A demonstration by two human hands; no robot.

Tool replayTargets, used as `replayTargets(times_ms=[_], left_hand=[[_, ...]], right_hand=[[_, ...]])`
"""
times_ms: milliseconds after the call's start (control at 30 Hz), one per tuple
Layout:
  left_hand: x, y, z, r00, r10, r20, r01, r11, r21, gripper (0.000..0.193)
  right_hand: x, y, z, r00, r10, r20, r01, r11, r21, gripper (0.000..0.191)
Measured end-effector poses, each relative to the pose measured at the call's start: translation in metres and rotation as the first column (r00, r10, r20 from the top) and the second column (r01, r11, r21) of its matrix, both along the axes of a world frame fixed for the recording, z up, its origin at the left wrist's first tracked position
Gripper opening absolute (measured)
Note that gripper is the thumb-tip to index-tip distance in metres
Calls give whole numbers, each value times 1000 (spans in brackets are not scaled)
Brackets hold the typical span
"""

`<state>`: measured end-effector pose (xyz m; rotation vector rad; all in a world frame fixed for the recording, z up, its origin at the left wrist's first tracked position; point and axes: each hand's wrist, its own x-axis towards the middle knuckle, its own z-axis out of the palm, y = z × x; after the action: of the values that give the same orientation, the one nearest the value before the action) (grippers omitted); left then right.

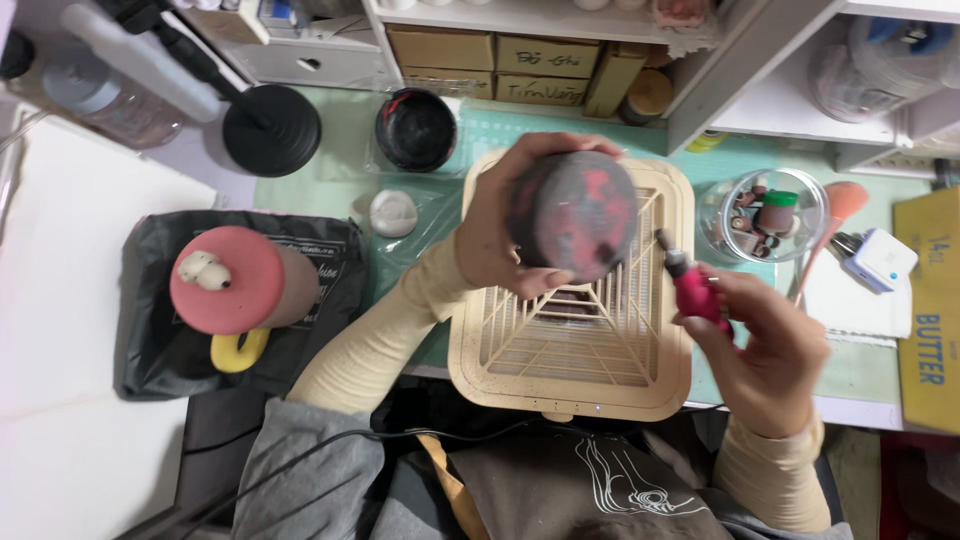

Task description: The person holds a round dark object in one hand and grinds its surface with a pink electric rotary tool, rotating the object to work different areas over a small dust-collecting fan. They then set the rotary tool down and use a soft brush to sweep dust off the object.

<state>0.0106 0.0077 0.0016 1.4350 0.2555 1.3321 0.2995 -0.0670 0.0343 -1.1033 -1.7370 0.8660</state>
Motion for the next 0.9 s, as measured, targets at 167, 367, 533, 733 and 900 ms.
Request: replayTargets(times_ms=[167, 367, 533, 733, 900], left_hand=[[17, 16, 17, 992, 24, -124, -6, 990, 142, 91], [16, 20, 22, 952, 98, -290, -44, 981, 189, 88], [16, 20, 16, 923, 214, -321, -106, 941, 320, 86], [20, 21, 11, 979, 8, -201, 34, 978, 206, 85], [18, 23, 8, 986, -48, -163, 75, 983, 169, 85]], right_hand=[[15, -1, -5, 995, -25, -101, 24, 1000, -8, 34], [23, -5, -14, 995, -82, -52, 81, 996, -27, 33], [22, -7, -17, 997, -66, -43, 63, 996, -55, 35], [14, -2, -12, 1000, -18, -23, 18, 1000, -10, 31], [10, 0, -11, 993, 7, 115, -10, 1000, 25, 37]])
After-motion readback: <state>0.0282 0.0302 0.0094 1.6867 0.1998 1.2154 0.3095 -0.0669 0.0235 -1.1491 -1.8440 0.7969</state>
